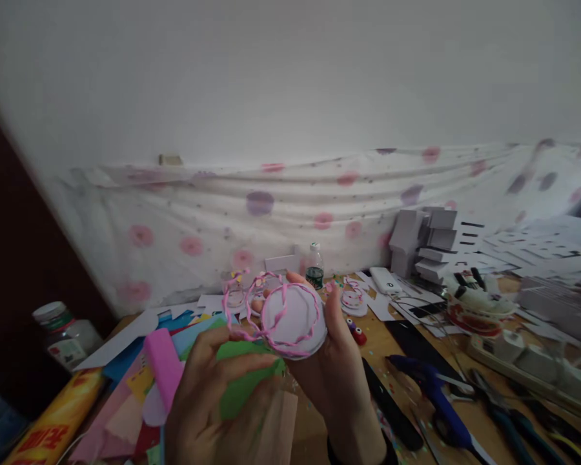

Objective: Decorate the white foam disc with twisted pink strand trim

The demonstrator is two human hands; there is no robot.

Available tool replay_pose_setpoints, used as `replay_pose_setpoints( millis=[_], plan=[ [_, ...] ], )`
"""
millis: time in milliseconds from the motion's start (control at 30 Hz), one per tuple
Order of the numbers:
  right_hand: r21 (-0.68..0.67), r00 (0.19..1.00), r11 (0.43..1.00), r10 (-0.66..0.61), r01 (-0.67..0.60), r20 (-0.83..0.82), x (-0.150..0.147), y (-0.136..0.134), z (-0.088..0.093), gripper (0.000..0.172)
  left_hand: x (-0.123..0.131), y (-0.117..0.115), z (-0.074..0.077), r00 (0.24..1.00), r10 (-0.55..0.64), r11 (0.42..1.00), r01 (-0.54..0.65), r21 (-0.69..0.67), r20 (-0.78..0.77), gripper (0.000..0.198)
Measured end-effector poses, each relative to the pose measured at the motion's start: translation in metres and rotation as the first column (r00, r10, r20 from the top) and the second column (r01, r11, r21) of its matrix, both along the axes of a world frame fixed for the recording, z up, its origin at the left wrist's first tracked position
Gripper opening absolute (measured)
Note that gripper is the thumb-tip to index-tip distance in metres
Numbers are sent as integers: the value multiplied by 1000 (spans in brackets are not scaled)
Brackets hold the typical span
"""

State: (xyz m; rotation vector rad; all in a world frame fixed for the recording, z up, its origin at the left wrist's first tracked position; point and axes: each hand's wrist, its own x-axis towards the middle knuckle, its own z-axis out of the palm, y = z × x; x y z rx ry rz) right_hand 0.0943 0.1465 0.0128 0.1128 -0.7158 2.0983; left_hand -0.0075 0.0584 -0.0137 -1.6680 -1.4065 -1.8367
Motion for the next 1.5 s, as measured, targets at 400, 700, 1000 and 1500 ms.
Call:
replay_pose_setpoints(
  millis=[400, 700, 1000, 1500],
  plan=[
    [5, 998, 1000, -20, 20, 53, -18, -2, -15, 52, 1, 7, -1, 997, 67, 998, -68, -9, -47, 8],
    [16, 992, 993, -114, 113, 57, -19, 0, -17, 51, -4, 11, -8, 990, 113, 993, -115, -24, -85, 8],
    [-8, 992, 994, -105, 106, 72, -17, -1, -18, 52, -3, 13, -9, 976, 170, 985, -171, 1, -138, 6],
    [-13, 990, 995, -100, 102, 99, -18, -2, -21, 57, -3, 15, -9, 978, 183, 983, -182, 17, -101, 8]
  ],
)
